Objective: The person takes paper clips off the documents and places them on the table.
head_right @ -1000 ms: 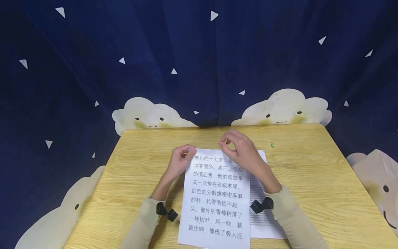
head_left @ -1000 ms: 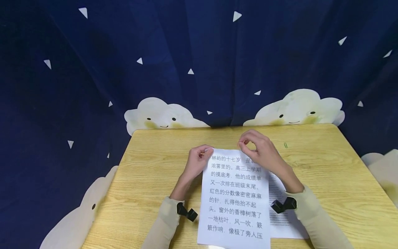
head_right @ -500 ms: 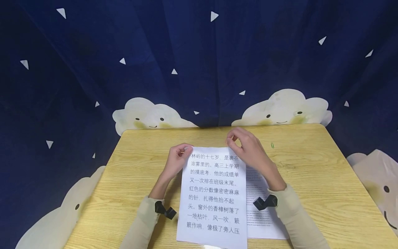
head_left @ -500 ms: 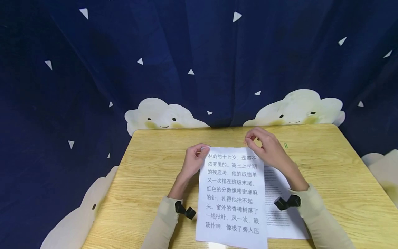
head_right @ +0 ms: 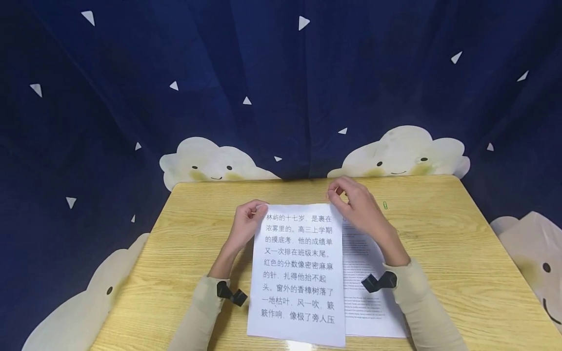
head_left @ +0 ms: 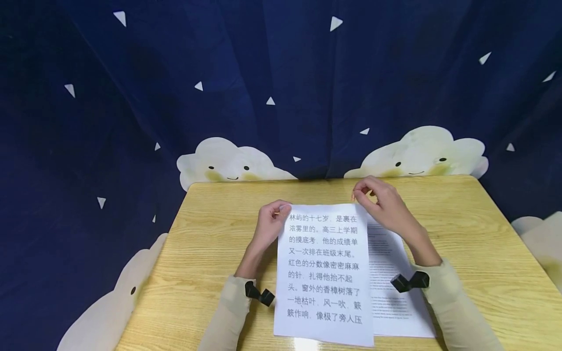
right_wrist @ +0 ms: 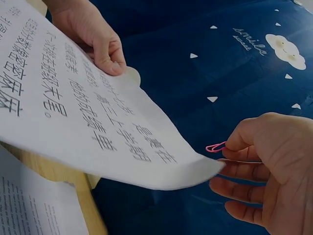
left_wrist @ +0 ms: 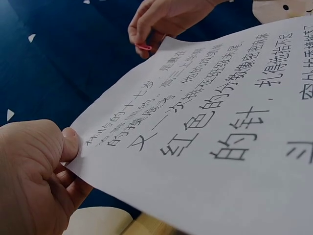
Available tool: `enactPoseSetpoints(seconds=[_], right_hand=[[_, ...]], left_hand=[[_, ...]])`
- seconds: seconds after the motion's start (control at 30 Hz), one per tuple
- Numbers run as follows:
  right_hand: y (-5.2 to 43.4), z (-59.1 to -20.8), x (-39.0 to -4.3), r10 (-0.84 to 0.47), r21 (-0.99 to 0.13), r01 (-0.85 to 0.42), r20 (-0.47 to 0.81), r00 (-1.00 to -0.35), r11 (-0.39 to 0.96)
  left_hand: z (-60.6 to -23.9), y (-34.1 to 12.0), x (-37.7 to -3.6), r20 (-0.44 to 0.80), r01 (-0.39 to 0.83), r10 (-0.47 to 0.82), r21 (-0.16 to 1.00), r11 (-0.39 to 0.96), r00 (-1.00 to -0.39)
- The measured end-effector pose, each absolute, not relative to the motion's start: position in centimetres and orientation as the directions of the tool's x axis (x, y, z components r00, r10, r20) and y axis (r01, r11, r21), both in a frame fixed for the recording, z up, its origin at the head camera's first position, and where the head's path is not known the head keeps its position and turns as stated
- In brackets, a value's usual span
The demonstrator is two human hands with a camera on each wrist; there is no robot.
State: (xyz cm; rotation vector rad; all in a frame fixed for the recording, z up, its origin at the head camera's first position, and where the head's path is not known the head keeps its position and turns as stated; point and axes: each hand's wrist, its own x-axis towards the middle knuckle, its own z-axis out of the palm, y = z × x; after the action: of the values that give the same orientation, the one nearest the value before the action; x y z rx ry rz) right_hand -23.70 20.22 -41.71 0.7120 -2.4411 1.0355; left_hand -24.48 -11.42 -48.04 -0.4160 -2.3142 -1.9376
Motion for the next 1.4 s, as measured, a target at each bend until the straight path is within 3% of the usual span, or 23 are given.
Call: enactPoseSetpoints(seconds=[0.93,1.4], right_hand=[[23.4,-41.7,-24.6,-0.259,-0.571,-0.563,0.527,-0.810,0.598],[25.9,-41.8,-25.4,-0.205,-0.602,-0.475,0.461,-0.863,0.642]], left_hand=[[-48.4,-13.3,-25.3,0.247,0.254,0.058,0.951,0.176,-0.967],[-48.1,-14.4,-25.7,0.209,0.210,0.024,0.956,0.204,-0.978]])
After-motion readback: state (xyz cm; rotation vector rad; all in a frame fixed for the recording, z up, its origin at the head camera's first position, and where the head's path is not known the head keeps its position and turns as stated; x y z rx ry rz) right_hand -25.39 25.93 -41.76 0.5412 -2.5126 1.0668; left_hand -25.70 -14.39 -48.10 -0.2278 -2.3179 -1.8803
